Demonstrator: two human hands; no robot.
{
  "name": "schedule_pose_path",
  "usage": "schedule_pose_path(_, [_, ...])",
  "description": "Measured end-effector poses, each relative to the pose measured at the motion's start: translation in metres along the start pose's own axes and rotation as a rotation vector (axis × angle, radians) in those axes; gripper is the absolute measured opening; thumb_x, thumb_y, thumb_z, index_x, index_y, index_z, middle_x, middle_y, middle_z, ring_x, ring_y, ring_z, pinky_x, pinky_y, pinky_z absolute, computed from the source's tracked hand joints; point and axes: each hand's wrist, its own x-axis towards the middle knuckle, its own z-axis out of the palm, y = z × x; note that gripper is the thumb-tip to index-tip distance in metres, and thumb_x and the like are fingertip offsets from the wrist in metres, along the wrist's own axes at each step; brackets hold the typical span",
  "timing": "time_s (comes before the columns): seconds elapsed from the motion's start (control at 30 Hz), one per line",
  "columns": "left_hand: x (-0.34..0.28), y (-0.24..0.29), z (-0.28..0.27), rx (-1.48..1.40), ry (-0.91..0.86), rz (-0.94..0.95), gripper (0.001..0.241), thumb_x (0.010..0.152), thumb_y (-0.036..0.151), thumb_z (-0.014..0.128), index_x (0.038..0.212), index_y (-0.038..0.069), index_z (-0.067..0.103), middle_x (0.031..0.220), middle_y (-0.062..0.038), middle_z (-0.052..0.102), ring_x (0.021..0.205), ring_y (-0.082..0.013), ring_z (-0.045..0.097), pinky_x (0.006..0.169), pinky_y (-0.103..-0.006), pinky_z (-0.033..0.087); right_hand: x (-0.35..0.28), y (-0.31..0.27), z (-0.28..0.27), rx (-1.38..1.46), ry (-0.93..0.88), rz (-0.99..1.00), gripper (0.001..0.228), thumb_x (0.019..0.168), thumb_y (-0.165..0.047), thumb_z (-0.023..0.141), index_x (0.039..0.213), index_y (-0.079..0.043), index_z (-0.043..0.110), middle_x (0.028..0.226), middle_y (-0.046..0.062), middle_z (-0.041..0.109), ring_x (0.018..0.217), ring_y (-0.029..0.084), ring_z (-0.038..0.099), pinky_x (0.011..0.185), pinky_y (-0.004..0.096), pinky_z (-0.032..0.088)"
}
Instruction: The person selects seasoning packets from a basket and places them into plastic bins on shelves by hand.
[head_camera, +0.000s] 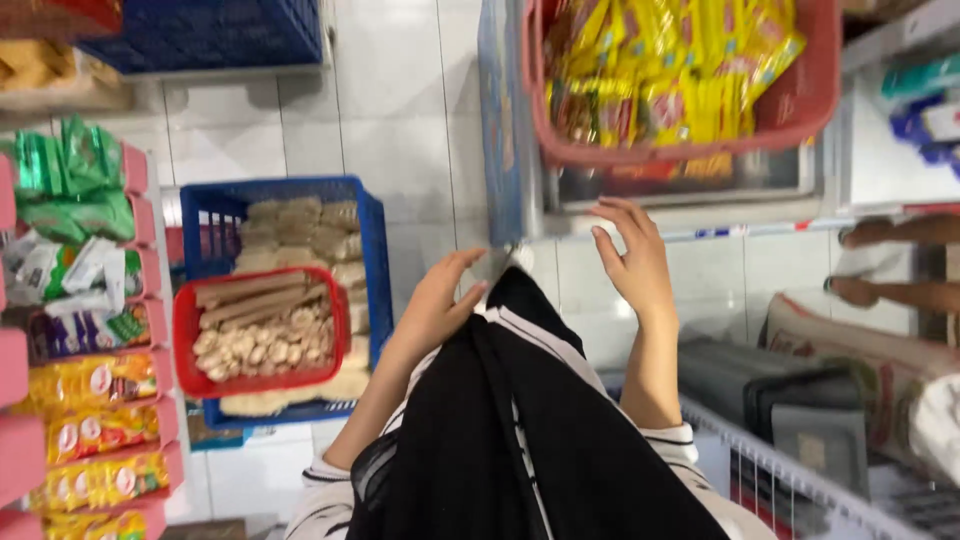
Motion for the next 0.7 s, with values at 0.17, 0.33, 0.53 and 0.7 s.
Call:
schedule_pose_path(0.17, [0.087, 0.047, 0.010, -0.014, -0.040, 0.091, 0.040, 0.098, 0.020, 0.067, 0.136, 0.007, 0.060, 0.126, -0.017, 0.066, 0.119, -0.0373, 0.062, 0.101, -0.0439, 0.050, 0.047, 0.066, -0.046, -0.017, 0.001, 0.024, 0.034, 0.097, -0.005, 0.070, 0.130, -0.003, 0.064, 0.123, 0.016, 0.069, 0.116, 0.034, 0.066, 0.100, 0.041, 0.049])
schedule_pose_path(0.33, [0.150, 0.085, 0.008, 0.208, 0.128, 0.190, 0.039, 0.093, 0.016, 0.070, 0.130, 0.006, 0.064, 0.119, -0.017, 0.067, 0.112, -0.0389, 0.062, 0.097, -0.0468, 0.049, 0.099, 0.141, -0.092, -0.015, -0.093, 0.019, 0.031, 0.101, -0.010, 0.067, 0.131, 0.000, 0.063, 0.123, 0.017, 0.071, 0.113, 0.030, 0.070, 0.099, 0.039, 0.053])
schedule_pose_path(0.53, [0.241, 0.044, 0.068, 0.296, 0.108, 0.267, 0.039, 0.090, 0.018, 0.072, 0.126, 0.006, 0.064, 0.108, -0.017, 0.069, 0.102, -0.0378, 0.066, 0.089, -0.0484, 0.052, 0.205, 0.249, -0.052, -0.181, -0.852, 0.302, 0.045, 0.099, -0.030, 0.066, 0.135, -0.004, 0.062, 0.115, 0.017, 0.075, 0.101, 0.028, 0.074, 0.087, 0.040, 0.056])
schedule_pose_path(0.7, [0.311, -0.035, 0.156, 0.541, -0.044, 0.209, 0.034, 0.087, 0.029, 0.071, 0.114, 0.009, 0.067, 0.094, -0.016, 0.070, 0.091, -0.0382, 0.069, 0.078, -0.0531, 0.054, 0.242, 0.314, 0.052, -0.238, -1.032, 0.254, 0.059, 0.091, -0.049, 0.070, 0.131, -0.005, 0.064, 0.113, 0.024, 0.074, 0.101, 0.037, 0.073, 0.087, 0.044, 0.058])
